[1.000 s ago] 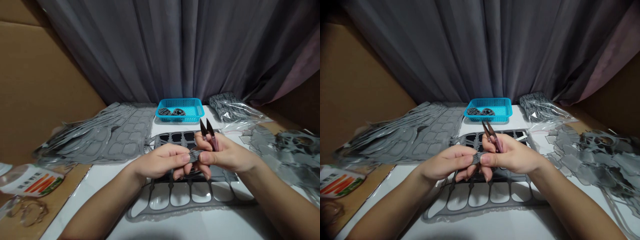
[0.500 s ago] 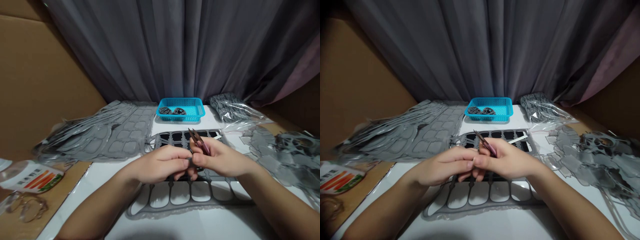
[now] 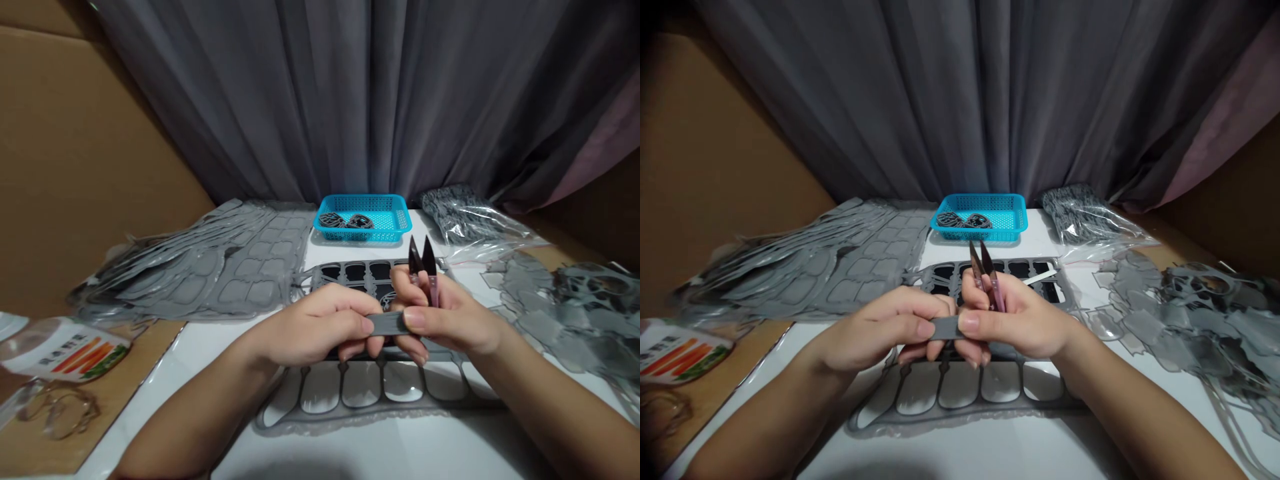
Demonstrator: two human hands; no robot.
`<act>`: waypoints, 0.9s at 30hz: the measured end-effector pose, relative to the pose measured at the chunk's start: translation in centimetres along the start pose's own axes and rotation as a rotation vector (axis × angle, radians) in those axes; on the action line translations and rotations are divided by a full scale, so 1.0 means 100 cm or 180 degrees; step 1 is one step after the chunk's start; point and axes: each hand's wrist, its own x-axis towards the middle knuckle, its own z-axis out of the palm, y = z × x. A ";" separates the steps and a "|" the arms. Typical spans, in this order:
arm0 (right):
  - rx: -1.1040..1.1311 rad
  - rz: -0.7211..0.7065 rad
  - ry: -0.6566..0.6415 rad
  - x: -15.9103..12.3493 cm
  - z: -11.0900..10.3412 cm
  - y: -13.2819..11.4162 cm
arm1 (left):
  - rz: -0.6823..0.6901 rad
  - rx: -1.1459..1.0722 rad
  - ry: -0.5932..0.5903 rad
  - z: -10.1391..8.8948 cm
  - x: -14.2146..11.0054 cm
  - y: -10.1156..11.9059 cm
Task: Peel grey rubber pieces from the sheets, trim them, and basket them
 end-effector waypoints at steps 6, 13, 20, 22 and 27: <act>-0.0138 -0.0082 -0.0034 -0.002 0.004 0.000 | 0.0381 0.0241 0.0226 0.009 -0.002 -0.002; -0.2773 -0.0282 0.0739 -0.015 0.003 -0.026 | 0.0502 0.0798 0.0362 0.004 0.000 -0.005; -0.6273 -0.0970 0.1625 -0.019 0.018 -0.032 | 0.0406 0.0922 0.0489 0.007 -0.001 -0.002; -0.6614 -0.1060 0.1644 -0.018 0.023 -0.031 | 0.0377 0.0903 0.0589 0.008 -0.002 -0.001; -0.7039 -0.1335 0.1763 -0.015 0.022 -0.028 | 0.0243 0.0844 0.0680 0.010 -0.005 0.002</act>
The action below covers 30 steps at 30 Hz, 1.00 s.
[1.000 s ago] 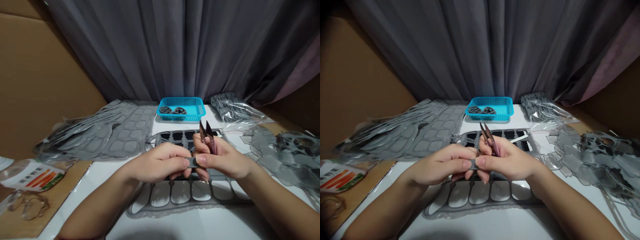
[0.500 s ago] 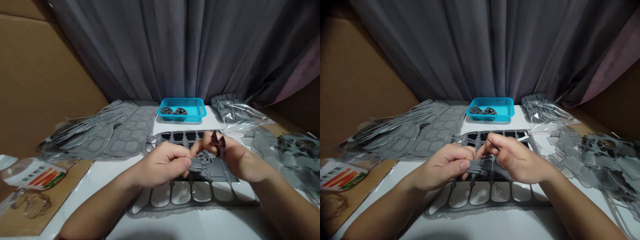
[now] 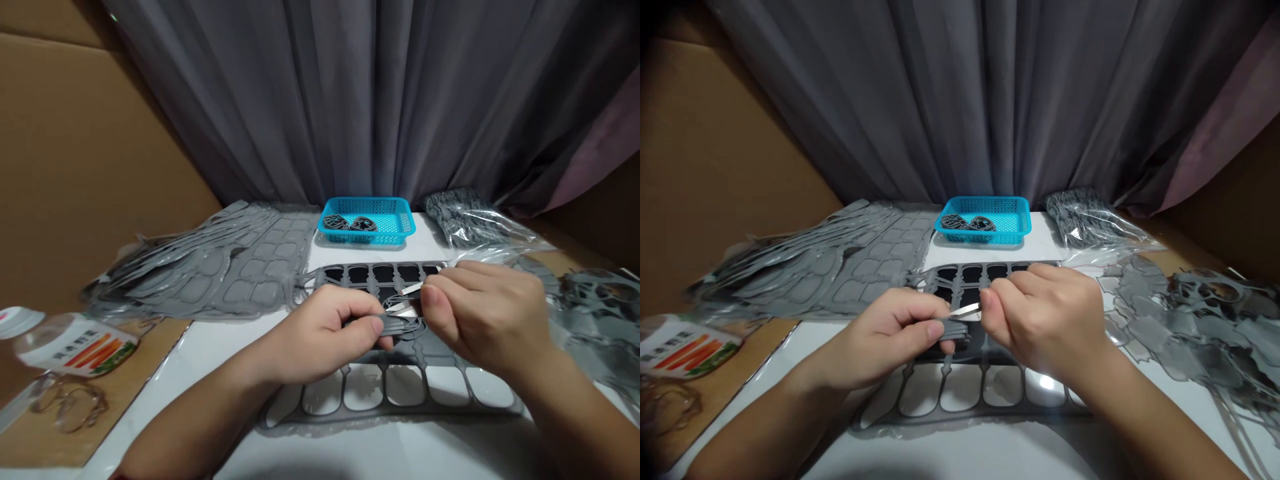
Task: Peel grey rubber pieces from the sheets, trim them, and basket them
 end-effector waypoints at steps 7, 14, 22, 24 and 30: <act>0.0019 -0.0074 0.0148 -0.003 0.006 0.001 | -0.0057 0.0007 -0.0036 0.000 -0.002 0.002; -0.0129 -0.0209 0.0291 0.001 0.008 0.001 | -0.0100 0.0029 -0.0044 -0.001 -0.001 0.001; -0.0078 -0.0148 0.0346 0.000 0.012 0.000 | -0.0033 0.0065 -0.0003 0.000 -0.001 -0.001; 0.0057 -0.0024 0.0391 0.000 0.014 0.001 | -0.0015 0.0092 0.0021 0.001 -0.001 0.000; 0.0732 0.0353 0.0315 -0.003 0.013 0.006 | -0.0032 0.0088 0.0037 0.001 -0.002 0.000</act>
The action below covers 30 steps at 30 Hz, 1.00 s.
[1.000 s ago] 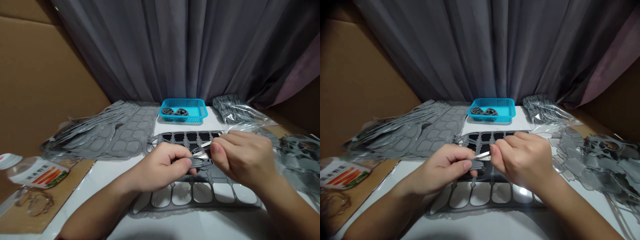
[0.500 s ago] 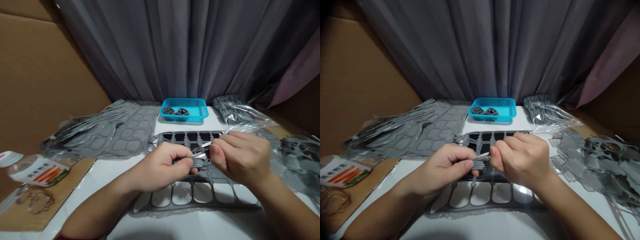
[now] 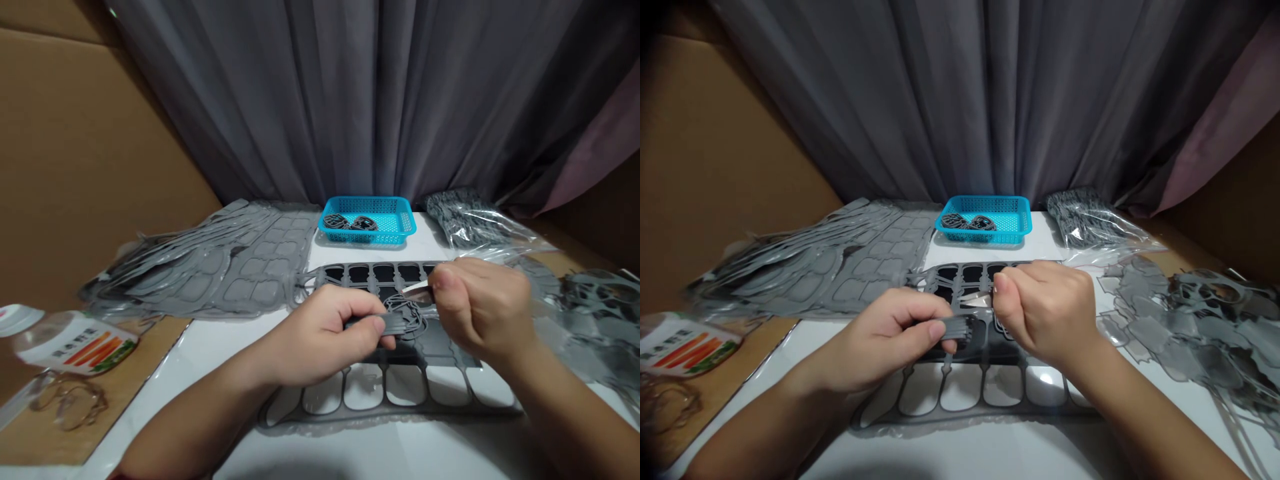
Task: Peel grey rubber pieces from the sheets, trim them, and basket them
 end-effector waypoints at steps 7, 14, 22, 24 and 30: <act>0.1677 0.0897 -0.1253 0.001 0.001 -0.008 | -0.0180 0.0145 -0.0220 0.001 0.003 0.004; 0.2396 0.1765 -0.1189 0.005 0.008 0.011 | -0.0479 0.0321 -0.0279 0.000 0.011 -0.001; 0.3753 0.1603 -0.2032 0.003 0.003 0.003 | -0.0575 -0.0126 -0.0348 -0.002 0.008 0.004; 0.4028 0.1582 -0.2152 0.001 0.009 0.002 | -0.0584 -0.0044 -0.0339 -0.002 0.007 0.006; 0.4986 0.1633 -0.2706 0.000 0.013 0.006 | -0.0503 -0.0275 -0.0450 -0.001 0.003 0.008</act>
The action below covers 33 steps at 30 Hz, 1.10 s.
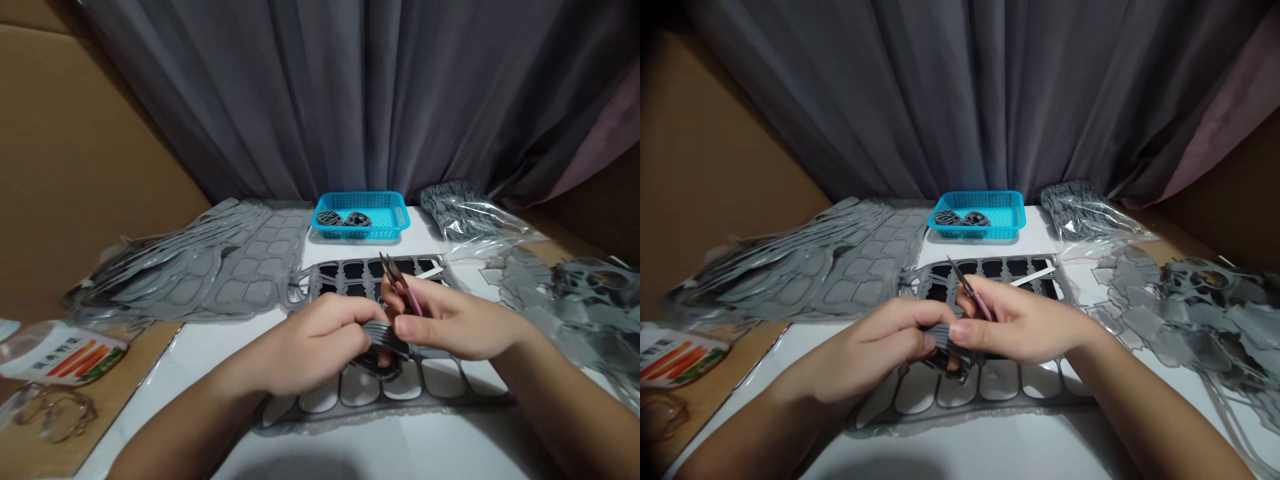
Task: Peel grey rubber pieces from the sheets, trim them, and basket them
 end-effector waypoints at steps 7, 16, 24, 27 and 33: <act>0.0873 -0.0071 -0.0025 0.003 0.003 0.008 | 0.0146 -0.0210 -0.0054 0.003 0.000 0.000; 0.0802 -0.0326 -0.0008 0.006 0.003 0.007 | 0.0377 0.1070 0.0127 -0.003 0.002 0.001; 0.1064 -0.0685 0.0065 0.001 0.009 0.006 | 0.1141 0.0759 0.0167 -0.008 0.000 -0.004; 0.0922 -0.0686 0.0141 -0.002 0.014 0.004 | 0.1322 0.0564 0.0170 -0.006 0.001 -0.007; 0.0638 -0.0755 0.0381 -0.006 0.019 -0.001 | 0.1564 0.0590 0.0221 -0.007 0.003 -0.011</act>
